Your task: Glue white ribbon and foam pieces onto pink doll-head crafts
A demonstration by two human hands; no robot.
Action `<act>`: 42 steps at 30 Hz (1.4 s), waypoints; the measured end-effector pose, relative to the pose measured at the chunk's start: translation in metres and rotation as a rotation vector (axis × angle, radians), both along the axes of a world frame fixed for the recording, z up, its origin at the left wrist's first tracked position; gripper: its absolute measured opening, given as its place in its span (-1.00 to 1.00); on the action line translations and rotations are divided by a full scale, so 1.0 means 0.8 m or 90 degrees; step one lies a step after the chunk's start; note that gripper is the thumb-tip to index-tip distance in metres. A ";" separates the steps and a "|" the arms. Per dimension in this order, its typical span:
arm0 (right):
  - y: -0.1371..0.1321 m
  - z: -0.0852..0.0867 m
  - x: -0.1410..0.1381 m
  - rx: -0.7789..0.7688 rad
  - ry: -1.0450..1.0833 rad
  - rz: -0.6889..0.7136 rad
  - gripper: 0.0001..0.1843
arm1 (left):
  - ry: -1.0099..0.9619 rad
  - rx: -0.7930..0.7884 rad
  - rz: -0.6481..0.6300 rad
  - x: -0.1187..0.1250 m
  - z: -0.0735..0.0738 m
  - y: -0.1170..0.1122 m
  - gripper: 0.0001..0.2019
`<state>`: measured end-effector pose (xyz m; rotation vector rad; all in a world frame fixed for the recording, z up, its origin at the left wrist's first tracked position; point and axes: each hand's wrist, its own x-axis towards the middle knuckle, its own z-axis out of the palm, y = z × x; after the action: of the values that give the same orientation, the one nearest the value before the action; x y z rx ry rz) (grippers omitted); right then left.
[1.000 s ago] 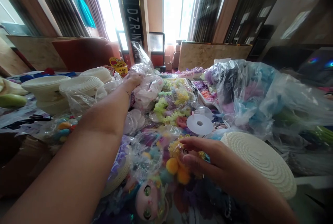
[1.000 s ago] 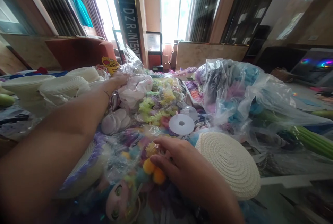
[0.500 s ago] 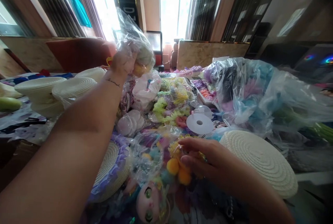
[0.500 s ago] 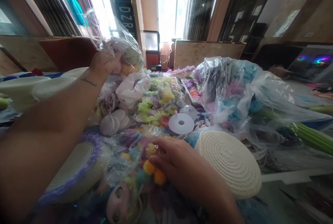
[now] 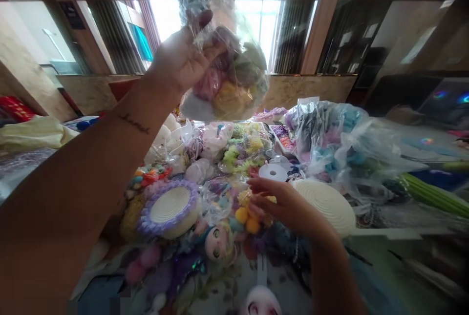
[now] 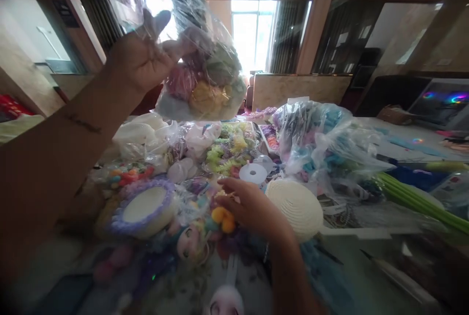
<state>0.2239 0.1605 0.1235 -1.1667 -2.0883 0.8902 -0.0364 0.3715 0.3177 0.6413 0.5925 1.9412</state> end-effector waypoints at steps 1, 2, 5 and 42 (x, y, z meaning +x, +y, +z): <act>-0.002 0.001 0.001 0.014 0.047 -0.013 -0.52 | 0.000 0.000 0.000 0.000 -0.002 -0.026 -0.74; -0.004 0.002 0.003 0.031 0.108 -0.037 -0.47 | 0.003 0.001 -0.002 0.000 -0.007 -0.056 -0.74; -0.012 0.006 0.006 0.097 0.309 -0.151 -0.13 | 0.042 0.020 -0.037 0.008 -0.029 -0.157 -0.75; -0.128 -0.075 0.037 -0.060 0.472 -0.071 -0.12 | -0.073 -0.050 -0.296 0.063 -0.177 -0.429 -0.62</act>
<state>0.2531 0.0584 0.0633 -0.8080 -1.3807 1.1563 0.0139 0.0280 0.1758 0.5560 0.4021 1.5007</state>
